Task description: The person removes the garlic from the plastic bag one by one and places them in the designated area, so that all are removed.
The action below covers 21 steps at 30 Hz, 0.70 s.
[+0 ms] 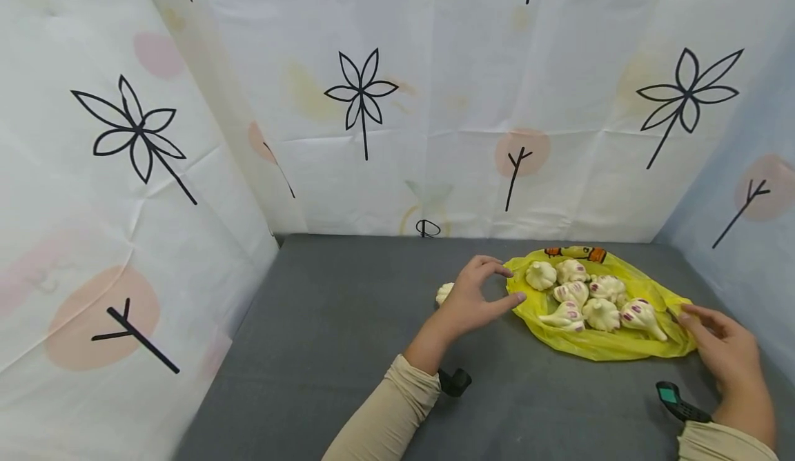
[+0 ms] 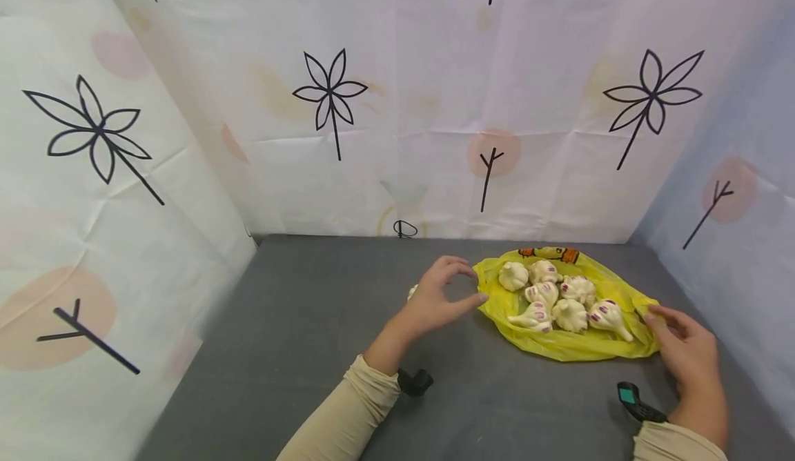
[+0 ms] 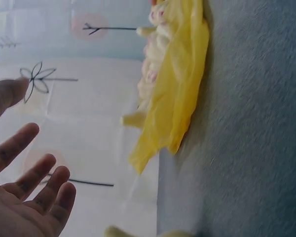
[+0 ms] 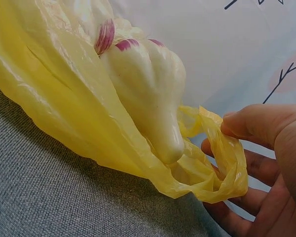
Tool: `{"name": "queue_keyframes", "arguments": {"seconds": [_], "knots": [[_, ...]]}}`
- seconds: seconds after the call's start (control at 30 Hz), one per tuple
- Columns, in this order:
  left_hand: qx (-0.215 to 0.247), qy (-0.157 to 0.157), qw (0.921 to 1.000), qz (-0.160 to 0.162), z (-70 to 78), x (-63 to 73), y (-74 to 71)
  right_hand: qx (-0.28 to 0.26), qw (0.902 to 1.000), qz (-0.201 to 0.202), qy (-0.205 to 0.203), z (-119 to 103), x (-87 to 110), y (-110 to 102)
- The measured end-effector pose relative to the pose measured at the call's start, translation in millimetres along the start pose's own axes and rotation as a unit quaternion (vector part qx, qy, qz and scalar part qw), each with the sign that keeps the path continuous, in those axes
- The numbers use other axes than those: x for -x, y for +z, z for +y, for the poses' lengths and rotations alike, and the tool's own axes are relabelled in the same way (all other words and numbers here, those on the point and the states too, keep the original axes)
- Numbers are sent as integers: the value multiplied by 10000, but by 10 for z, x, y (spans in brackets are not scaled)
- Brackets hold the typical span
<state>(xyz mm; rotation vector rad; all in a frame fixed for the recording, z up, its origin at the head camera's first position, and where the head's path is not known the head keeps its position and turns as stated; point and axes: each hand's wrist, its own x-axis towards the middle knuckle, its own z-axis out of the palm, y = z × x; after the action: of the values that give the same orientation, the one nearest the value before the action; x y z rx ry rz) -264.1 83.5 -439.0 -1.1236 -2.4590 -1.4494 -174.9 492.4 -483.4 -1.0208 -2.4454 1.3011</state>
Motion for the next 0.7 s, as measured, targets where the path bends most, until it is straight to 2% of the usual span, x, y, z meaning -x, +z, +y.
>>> {"name": "queue_keyframes", "arguments": {"seconds": [0.17,0.27,0.43,0.57,0.7], "knots": [[-195,198,9986,-445,54,-10,174,-25,10000,40,43,16,1,-4],[-97,-8,9976,-689,45,-14,254,-10,10000,47,82,19,6,0],[99,-399,9950,-911,44,-63,351,-7,10000,51,74,24,7,4],[419,-664,9925,-939,50,-150,426,-6,10000,9,27,19,8,2],[612,-688,9913,-945,48,-241,508,-94,10000,20,18,6,-4,1]]}}
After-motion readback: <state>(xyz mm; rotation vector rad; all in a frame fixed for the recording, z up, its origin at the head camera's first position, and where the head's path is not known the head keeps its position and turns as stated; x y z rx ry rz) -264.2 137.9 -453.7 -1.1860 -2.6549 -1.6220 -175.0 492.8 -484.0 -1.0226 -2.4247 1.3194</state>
